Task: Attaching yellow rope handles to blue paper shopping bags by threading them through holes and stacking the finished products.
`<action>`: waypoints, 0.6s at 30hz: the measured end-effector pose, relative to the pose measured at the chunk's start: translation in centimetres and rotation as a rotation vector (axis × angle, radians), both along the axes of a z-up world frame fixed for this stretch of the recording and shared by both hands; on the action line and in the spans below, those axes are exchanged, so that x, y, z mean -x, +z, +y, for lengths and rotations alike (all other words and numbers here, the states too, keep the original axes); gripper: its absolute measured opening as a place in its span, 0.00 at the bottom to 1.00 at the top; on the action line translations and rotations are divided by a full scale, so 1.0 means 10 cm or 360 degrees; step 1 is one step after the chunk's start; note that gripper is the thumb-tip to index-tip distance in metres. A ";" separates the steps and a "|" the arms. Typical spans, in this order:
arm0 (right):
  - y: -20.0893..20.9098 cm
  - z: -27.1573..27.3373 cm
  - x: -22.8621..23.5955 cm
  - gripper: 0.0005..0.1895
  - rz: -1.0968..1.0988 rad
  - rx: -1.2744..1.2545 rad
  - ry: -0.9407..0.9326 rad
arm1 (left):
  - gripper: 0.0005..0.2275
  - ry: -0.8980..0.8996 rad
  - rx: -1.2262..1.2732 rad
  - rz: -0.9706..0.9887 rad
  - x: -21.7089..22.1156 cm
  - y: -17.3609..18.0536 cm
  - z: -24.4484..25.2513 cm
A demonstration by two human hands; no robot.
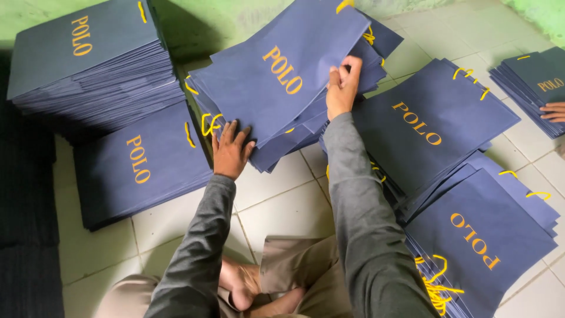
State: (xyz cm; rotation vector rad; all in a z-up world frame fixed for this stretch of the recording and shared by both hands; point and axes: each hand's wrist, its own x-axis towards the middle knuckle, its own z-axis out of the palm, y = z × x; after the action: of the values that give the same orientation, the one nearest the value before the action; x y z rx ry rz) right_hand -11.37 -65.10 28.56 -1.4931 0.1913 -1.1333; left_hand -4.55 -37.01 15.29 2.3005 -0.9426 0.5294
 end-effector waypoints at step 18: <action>-0.85 1.24 2.01 0.11 -0.0171 0.0552 0.0229 | 0.30 0.0018 0.1302 0.0190 1.73 1.50 1.77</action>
State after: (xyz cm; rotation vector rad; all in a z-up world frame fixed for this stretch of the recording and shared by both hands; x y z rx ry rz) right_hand -31.50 -52.66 20.06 -1.7128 -0.1938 -1.1668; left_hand -21.89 -19.31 30.30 1.5732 -0.5110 0.6275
